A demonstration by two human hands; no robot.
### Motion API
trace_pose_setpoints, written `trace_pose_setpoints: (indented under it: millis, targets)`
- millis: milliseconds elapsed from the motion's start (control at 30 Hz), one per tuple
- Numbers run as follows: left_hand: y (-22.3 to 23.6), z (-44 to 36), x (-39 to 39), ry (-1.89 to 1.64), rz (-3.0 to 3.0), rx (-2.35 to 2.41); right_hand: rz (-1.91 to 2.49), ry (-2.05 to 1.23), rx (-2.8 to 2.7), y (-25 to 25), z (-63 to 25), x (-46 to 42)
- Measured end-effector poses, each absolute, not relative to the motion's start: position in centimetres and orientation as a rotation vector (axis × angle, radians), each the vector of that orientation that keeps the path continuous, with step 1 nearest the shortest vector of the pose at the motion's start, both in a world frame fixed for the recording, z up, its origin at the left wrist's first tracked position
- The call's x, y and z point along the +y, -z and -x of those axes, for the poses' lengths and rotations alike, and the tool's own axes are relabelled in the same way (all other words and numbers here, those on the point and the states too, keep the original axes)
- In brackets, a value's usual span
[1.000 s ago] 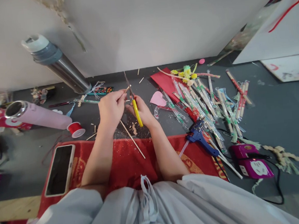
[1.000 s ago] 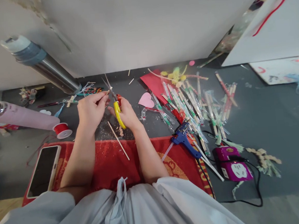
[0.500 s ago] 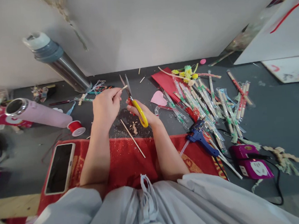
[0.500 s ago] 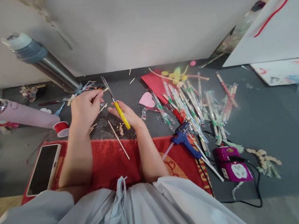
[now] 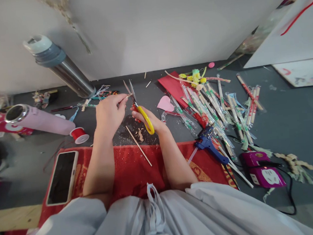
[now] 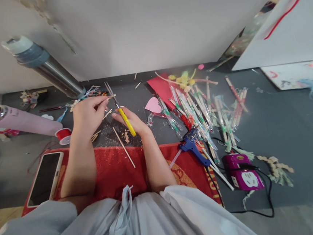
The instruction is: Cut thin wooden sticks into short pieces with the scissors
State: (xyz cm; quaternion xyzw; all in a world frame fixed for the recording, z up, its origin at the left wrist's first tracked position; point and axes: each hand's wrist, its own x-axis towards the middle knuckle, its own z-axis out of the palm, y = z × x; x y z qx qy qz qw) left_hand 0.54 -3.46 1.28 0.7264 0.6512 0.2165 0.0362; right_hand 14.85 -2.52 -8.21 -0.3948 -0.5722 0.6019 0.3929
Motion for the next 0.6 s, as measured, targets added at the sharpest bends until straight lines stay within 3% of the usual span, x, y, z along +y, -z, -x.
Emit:
trace_pose_setpoints:
  millis: [600]
  targets:
    - [-1.47, -0.15, -3.45, -0.586, -2.181, 2.028, 1.096, -1.376, -1.593, 7.44, -14.91, -2.69]
